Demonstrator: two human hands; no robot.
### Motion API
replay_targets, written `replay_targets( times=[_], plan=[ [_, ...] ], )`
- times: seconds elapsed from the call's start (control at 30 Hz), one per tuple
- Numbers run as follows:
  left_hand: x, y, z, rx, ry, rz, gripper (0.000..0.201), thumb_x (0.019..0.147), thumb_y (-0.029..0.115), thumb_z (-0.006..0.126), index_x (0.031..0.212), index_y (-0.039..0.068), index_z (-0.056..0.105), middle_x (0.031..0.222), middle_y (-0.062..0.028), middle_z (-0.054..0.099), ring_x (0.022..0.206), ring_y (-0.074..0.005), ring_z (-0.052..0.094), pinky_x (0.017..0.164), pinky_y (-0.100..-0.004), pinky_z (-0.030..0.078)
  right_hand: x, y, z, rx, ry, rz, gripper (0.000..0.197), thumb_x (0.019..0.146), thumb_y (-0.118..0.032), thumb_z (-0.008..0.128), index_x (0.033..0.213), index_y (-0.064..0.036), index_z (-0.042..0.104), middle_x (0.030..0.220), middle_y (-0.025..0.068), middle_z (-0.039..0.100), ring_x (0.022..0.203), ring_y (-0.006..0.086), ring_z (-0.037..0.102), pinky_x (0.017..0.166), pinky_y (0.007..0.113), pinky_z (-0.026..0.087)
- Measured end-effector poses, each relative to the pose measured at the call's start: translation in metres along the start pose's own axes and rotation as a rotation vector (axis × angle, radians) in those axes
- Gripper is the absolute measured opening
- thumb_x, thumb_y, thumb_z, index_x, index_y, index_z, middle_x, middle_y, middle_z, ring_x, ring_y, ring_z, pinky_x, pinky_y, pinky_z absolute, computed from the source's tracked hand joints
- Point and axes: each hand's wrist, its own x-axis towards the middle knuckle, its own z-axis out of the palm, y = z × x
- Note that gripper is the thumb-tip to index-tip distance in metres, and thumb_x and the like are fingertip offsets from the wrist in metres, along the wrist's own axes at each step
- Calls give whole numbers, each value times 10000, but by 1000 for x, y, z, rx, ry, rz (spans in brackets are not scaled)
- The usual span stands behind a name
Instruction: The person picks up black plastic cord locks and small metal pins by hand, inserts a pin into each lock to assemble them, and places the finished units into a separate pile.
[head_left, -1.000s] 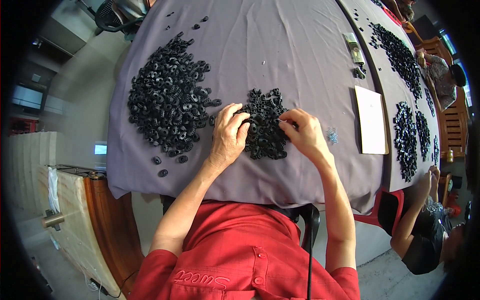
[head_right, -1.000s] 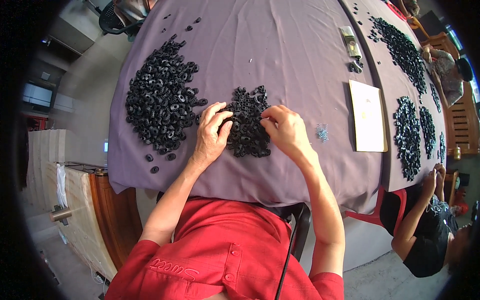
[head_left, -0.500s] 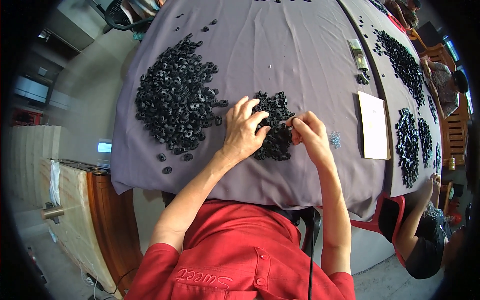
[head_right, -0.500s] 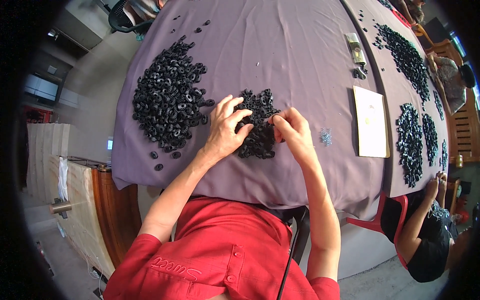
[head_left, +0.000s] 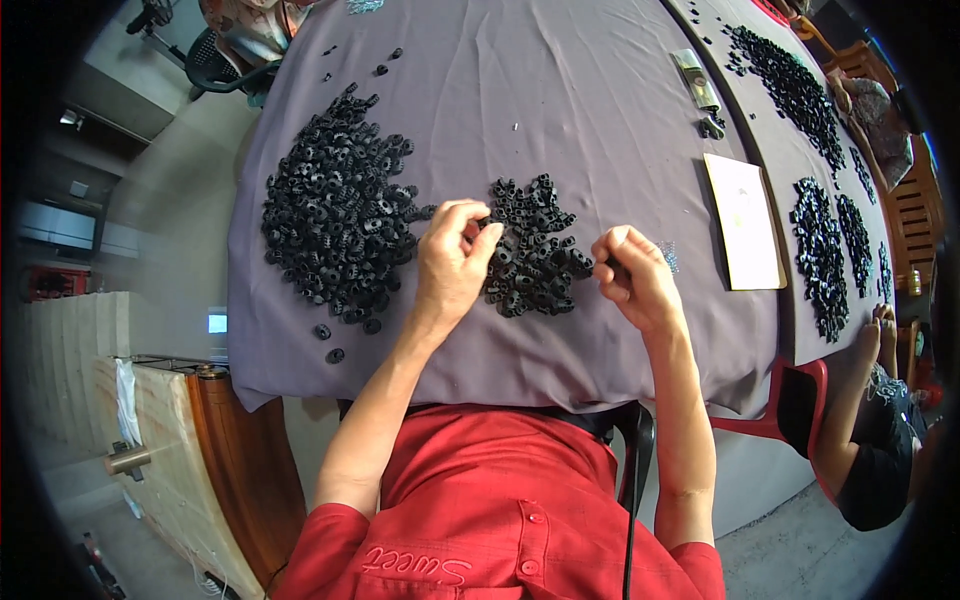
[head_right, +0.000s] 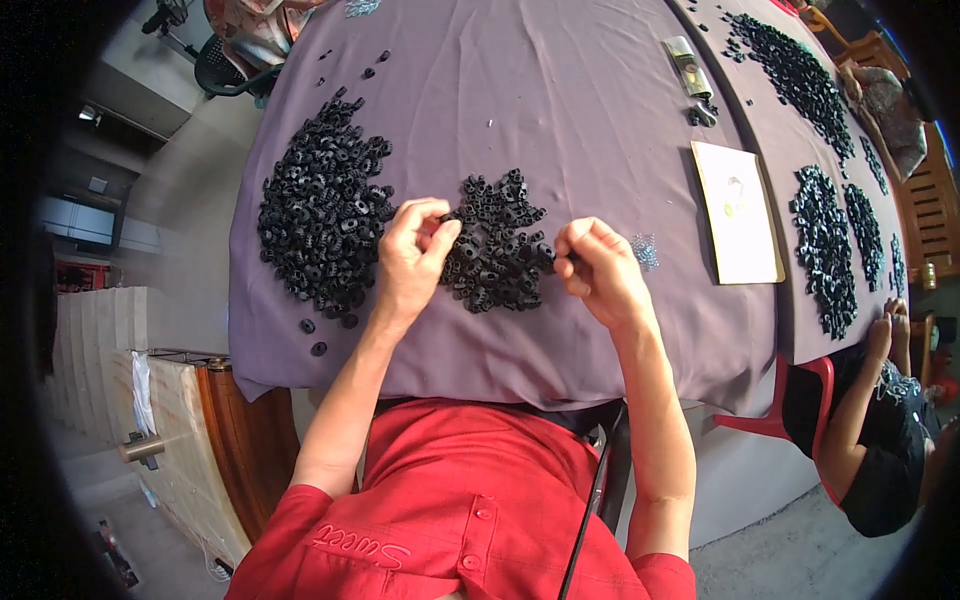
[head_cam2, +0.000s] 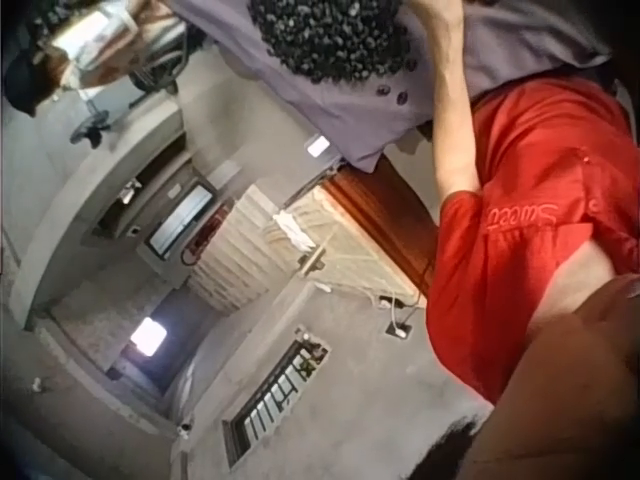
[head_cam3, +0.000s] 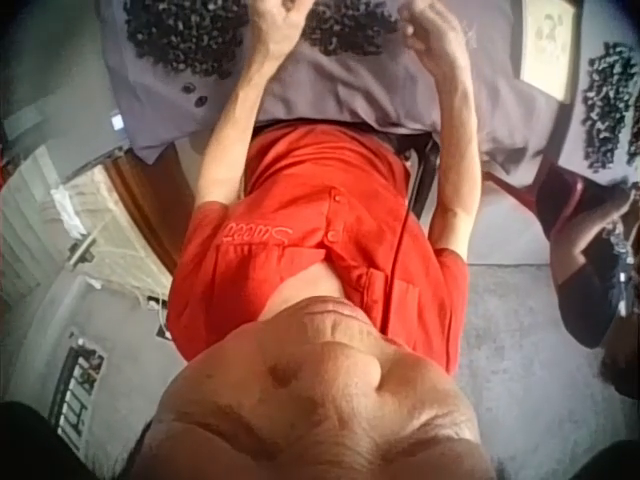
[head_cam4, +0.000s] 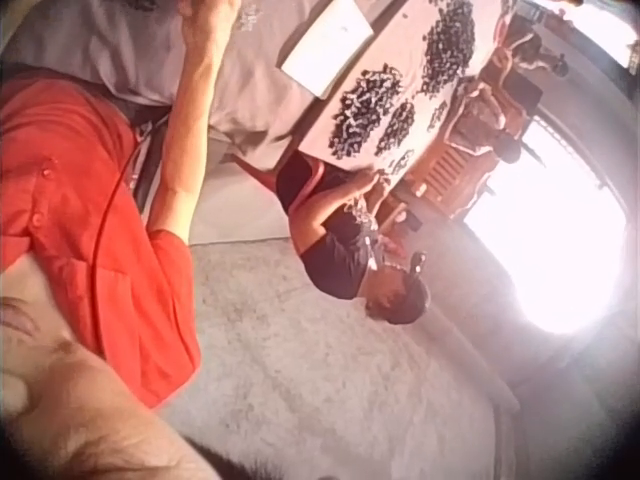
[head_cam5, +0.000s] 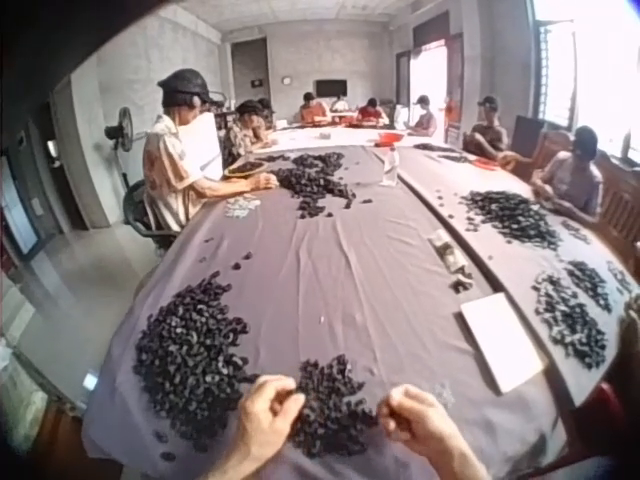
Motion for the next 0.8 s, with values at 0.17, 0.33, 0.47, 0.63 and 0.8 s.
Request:
replay_targets(
  times=[0.17,0.33,0.47,0.63,0.8],
  plan=[
    [-25,-12,-22,-375,-34,-384,124,865,51,638,968,3,590,801,10,573,654,-35,507,608,-197,449,-5,6,27,-802,140,-224,168,938,-148,562,1020,-20,633,750,-3,597,607,87,520,560,220,428],
    [-39,-15,-32,-431,-108,-504,63,829,-26,583,870,18,601,833,30,515,605,-23,433,540,-178,362,15,-1,46,-739,126,-287,181,952,-169,551,1017,-13,614,665,-9,564,583,71,502,508,211,394],
    [-39,-19,-28,-394,-192,-315,142,757,-88,509,788,18,598,879,11,511,664,-76,476,592,-216,392,24,-14,55,-475,84,-220,168,962,-175,536,1022,-37,610,653,-21,533,545,40,452,432,194,333],
    [-21,3,-12,-10,-204,-15,161,793,-63,484,824,-1,630,837,-107,589,700,-234,593,618,-333,476,38,11,45,-1440,214,-424,178,864,-183,586,954,-37,631,864,167,677,806,351,658,696,439,512],
    [-19,0,-1,53,-199,16,120,819,-24,547,892,17,633,850,-124,577,733,-280,606,644,-369,497,43,17,54,-1601,277,-553,182,836,-197,637,925,-39,625,819,152,678,773,340,663,687,424,524]
  ],
)
